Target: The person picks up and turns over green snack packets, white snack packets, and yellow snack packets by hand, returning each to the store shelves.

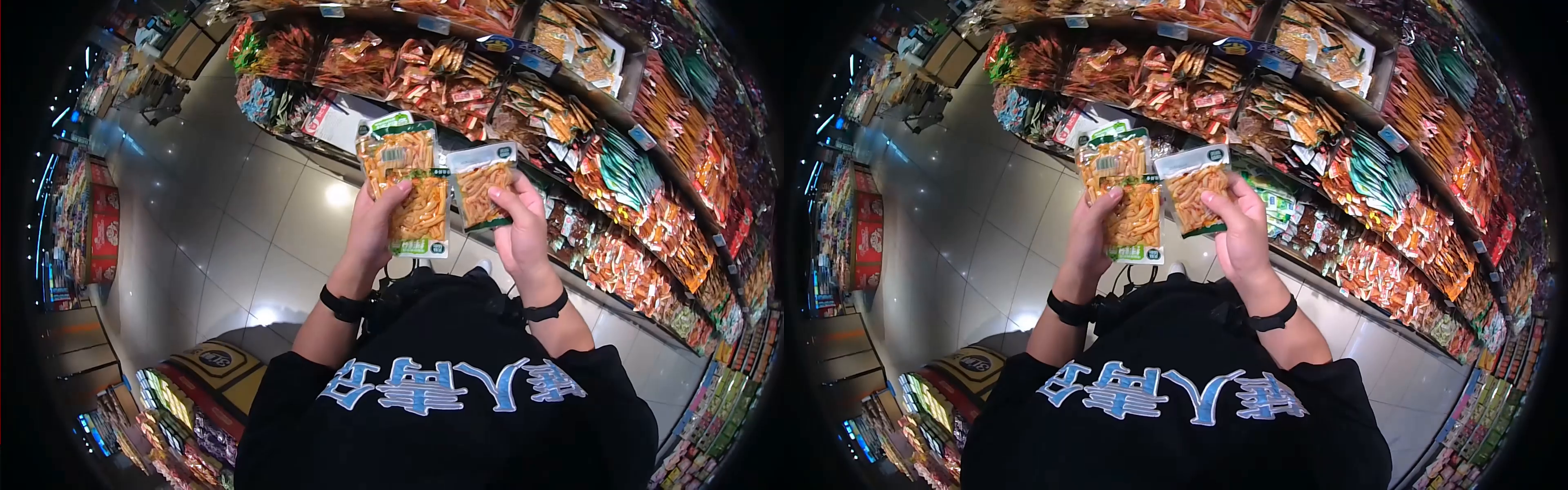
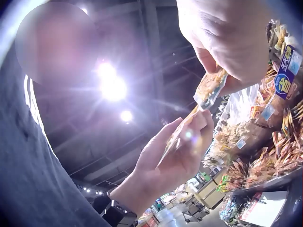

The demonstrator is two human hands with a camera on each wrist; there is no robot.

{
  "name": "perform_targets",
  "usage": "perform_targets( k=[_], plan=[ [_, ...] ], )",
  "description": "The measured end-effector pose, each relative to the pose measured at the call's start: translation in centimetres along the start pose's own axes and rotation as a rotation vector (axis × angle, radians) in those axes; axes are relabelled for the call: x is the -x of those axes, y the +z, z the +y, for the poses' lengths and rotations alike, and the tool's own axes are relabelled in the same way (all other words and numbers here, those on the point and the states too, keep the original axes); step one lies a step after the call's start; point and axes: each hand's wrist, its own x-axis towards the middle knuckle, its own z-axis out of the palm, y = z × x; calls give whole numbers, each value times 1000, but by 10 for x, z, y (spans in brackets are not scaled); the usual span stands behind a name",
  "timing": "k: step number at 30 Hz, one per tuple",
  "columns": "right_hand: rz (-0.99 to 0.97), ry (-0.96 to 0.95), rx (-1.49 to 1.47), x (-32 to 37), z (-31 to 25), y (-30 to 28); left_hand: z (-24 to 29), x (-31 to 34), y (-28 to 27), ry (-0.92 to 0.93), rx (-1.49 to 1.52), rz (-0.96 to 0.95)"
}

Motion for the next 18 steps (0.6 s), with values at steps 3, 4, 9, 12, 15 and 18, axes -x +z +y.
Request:
perform_targets(
  k=[3,4,9,12,15,18],
  plan=[
    [6,-69,47,2,7,16,11,0,-20,-89,13,-17],
    [-36,-86,74,3,2,27,14,-1,-25,-124,21,-17],
    [-404,-781,1029,-2,14,40,25,-5,-37,-226,53,-26],
    [-676,-961,1295,-4,20,48,29,-7,-45,-339,137,-138],
    [-794,-916,1275,-11,32,38,28,-9,-52,-395,177,-129],
    [-812,-848,1241,-9,35,40,28,-12,-57,-447,215,-147]
  ],
)
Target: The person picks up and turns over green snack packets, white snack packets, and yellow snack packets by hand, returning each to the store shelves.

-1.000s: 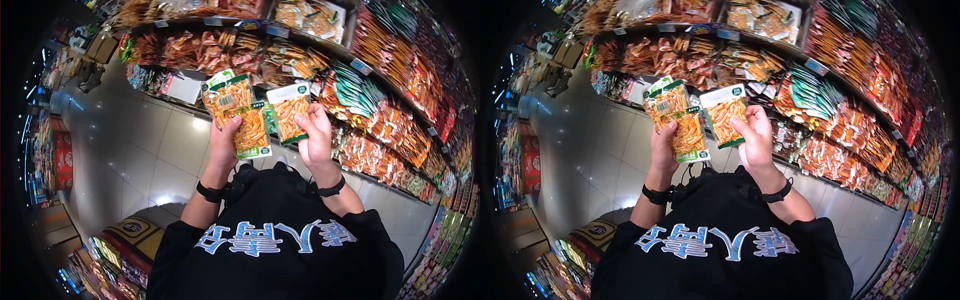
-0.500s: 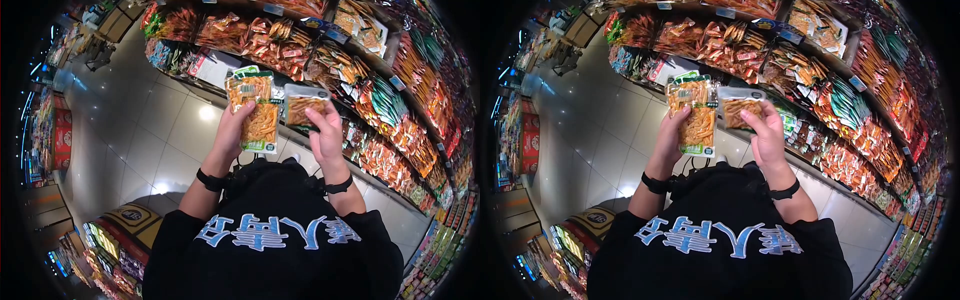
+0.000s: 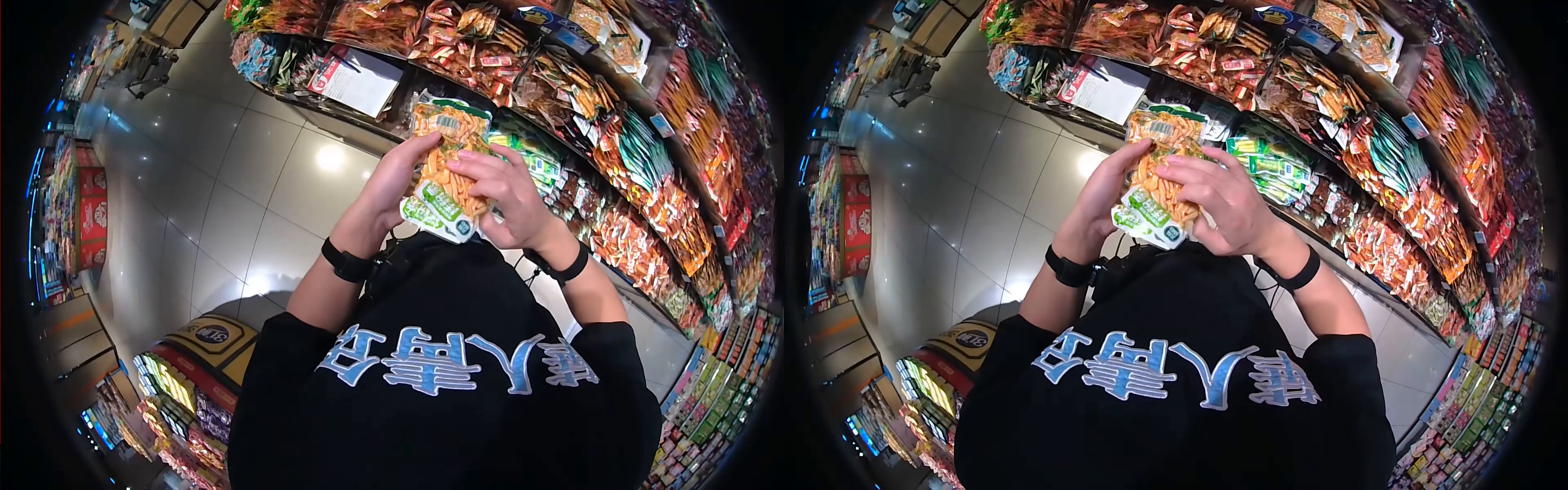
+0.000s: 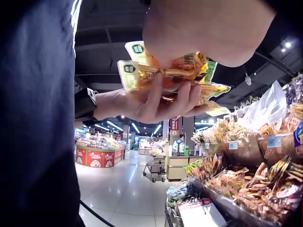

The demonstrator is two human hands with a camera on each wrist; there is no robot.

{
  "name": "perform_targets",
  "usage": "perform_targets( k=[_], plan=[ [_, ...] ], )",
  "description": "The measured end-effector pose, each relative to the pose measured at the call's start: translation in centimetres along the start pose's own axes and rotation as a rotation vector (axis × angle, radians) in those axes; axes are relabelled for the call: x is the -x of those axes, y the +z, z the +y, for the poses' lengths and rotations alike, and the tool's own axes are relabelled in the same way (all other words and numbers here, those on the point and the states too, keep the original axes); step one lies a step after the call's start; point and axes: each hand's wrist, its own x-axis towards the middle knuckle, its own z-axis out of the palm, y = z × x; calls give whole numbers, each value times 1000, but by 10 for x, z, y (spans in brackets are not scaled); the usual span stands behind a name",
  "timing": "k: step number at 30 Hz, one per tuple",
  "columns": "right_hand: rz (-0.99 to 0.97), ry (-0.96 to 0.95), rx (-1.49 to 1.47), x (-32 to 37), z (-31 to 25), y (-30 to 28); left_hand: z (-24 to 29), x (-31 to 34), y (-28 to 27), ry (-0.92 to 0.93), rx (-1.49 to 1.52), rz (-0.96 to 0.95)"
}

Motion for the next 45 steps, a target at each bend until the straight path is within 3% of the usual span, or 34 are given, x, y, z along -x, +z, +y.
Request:
perform_targets(
  k=[2,7,10,11,12,15,29,45],
  plan=[
    [-18,22,20,-4,-7,1,0,-3,-1,-22,37,-37],
    [119,10,139,-3,2,-1,-5,-16,6,83,-106,81],
    [431,403,-159,8,-6,2,-5,-14,23,193,-354,226],
    [476,628,-399,11,-10,-4,-7,-16,21,239,-408,217],
    [548,700,-560,9,-12,-9,-8,-17,23,246,-430,191],
    [639,736,-845,10,-4,-21,-13,-20,32,254,-453,97],
    [840,764,-1185,32,26,-91,-46,-72,102,330,-568,-43],
    [818,706,-1214,90,70,-192,-113,-146,175,454,-583,-44]
  ],
)
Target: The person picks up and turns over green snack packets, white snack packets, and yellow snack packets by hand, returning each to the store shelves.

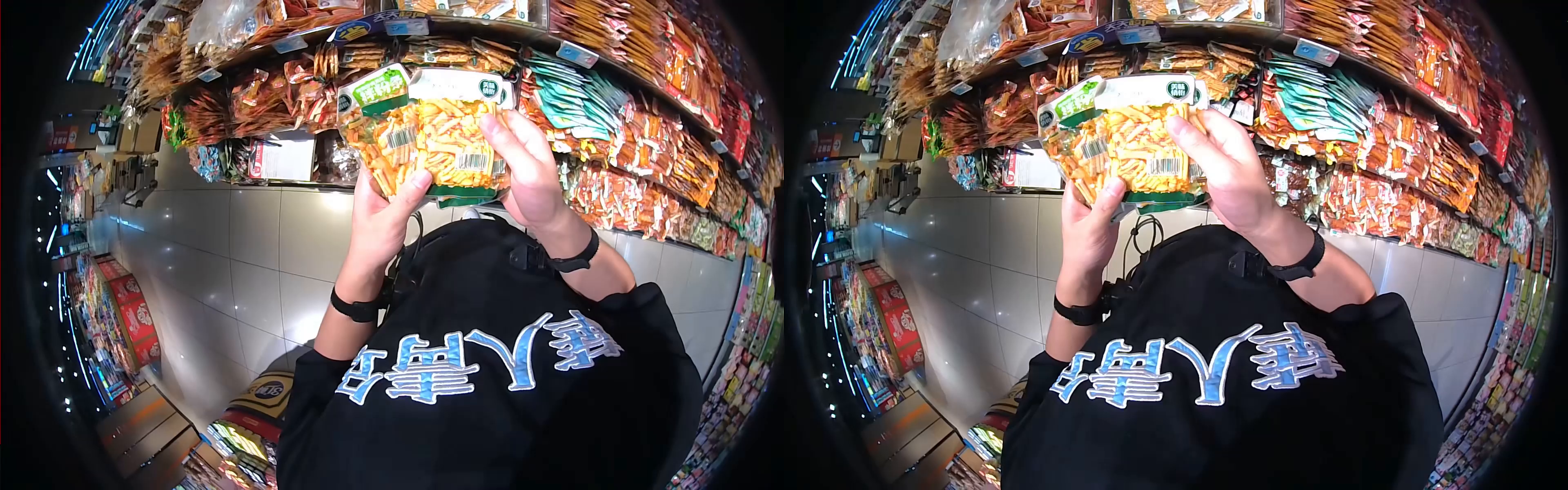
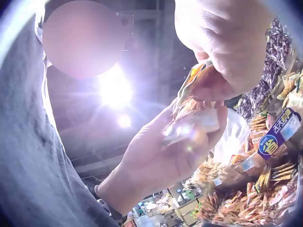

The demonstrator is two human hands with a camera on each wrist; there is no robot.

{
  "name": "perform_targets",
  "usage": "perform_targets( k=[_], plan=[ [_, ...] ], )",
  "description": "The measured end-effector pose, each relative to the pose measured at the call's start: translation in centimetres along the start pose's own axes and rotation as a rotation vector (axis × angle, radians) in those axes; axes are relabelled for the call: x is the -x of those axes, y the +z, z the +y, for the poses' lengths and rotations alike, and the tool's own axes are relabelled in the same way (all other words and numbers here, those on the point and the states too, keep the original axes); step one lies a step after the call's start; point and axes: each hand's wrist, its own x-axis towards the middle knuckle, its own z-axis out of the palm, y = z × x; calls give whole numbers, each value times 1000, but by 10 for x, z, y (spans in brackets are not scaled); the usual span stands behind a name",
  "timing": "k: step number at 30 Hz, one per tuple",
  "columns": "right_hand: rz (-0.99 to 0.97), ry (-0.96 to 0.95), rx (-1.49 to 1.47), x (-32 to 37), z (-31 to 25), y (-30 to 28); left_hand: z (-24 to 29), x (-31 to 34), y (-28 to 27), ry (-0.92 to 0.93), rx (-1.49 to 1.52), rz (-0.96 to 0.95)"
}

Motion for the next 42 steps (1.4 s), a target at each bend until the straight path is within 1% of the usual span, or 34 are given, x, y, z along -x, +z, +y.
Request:
perform_targets(
  k=[5,9,12,16,18,21,26,29,31,32,35,36,37,40,42],
  plan=[
    [-4,44,13,0,-15,-27,-14,-4,26,23,0,44],
    [-18,62,2,2,-25,-41,-25,-5,40,-5,20,52],
    [-17,80,-13,2,-31,-45,-29,-8,46,-22,4,47],
    [15,51,-15,3,-34,-51,-32,-11,54,-9,10,52],
    [39,30,-19,3,-38,-51,-28,-15,58,7,-23,12],
    [-9,-8,91,4,-43,-57,-33,-20,61,20,-43,-9],
    [-14,22,135,6,-46,-64,-38,-20,68,-20,-50,16],
    [8,41,125,6,-46,-61,-41,-17,67,11,-85,14],
    [10,45,165,5,-42,-70,-49,-18,63,-14,49,82],
    [14,38,135,6,-44,-72,-51,-19,61,-26,115,117],
    [37,0,33,5,-47,-75,-41,-19,53,-100,320,-102],
    [62,-4,-6,4,-49,-75,-39,-19,58,-87,303,-7],
    [86,-10,-43,3,-51,-76,-39,-18,57,-77,292,3],
    [65,33,-98,4,-58,-80,-38,-19,55,-46,265,22],
    [20,38,-69,3,-56,-78,-38,-18,54,-25,250,26]
  ],
)
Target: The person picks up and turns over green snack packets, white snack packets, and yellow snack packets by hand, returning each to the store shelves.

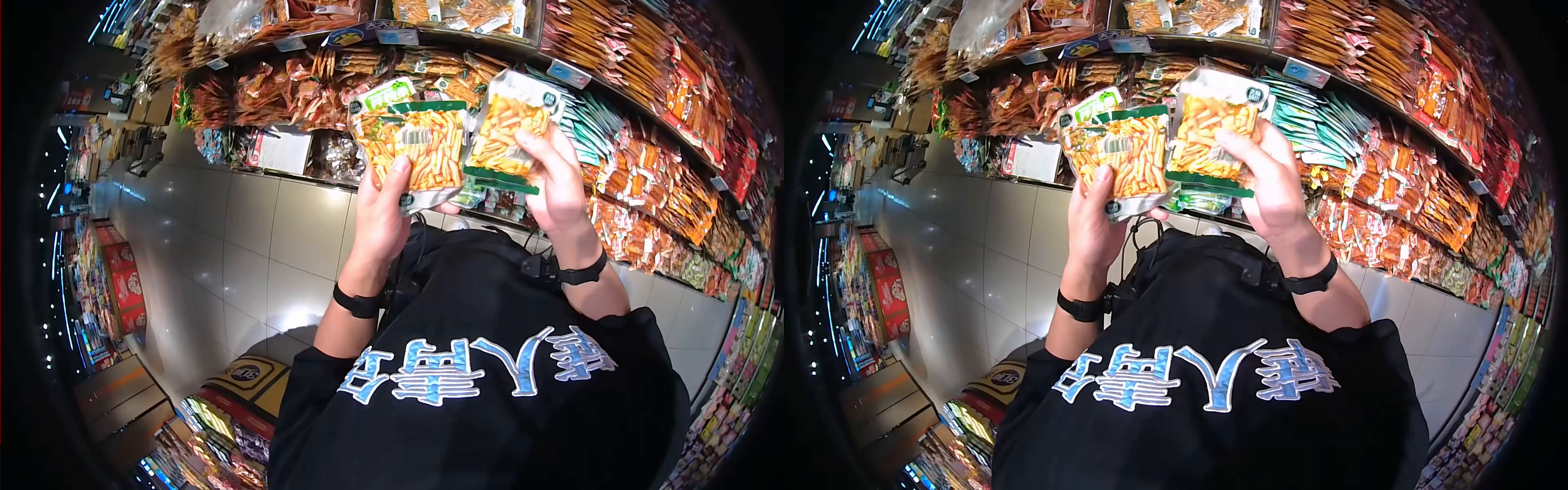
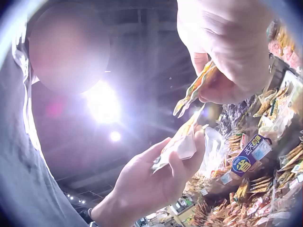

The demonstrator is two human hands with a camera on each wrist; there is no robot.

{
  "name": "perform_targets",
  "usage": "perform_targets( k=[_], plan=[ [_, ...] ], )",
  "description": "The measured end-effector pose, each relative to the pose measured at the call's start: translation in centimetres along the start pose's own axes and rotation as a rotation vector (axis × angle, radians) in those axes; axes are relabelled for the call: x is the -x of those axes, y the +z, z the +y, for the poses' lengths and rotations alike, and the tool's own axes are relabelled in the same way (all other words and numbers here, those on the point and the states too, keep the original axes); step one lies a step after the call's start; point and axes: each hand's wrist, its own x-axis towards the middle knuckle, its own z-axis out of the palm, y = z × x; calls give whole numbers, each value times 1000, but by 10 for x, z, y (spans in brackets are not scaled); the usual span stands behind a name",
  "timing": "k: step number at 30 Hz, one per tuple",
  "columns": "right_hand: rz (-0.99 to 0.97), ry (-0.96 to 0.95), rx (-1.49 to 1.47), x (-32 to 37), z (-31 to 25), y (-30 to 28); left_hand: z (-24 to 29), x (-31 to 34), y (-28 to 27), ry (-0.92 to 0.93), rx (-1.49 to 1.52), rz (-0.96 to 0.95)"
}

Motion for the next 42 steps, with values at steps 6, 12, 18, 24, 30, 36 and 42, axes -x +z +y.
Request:
perform_targets(
  k=[6,12,18,24,30,36,42],
  plan=[
    [-12,101,78,-1,7,0,2,3,2,-17,-111,37],
    [-112,207,83,-11,-14,-12,13,6,-9,-219,-99,-64],
    [-201,293,415,-14,-15,-9,11,9,-19,-240,-134,-69],
    [-31,180,263,-1,2,-8,9,10,-29,-24,-48,80],
    [-92,167,440,13,12,-14,14,9,-27,58,4,246],
    [-335,204,586,2,6,-16,16,10,-34,-86,-83,155],
    [-389,361,480,2,18,-5,13,11,-32,-33,-120,117]
  ],
)
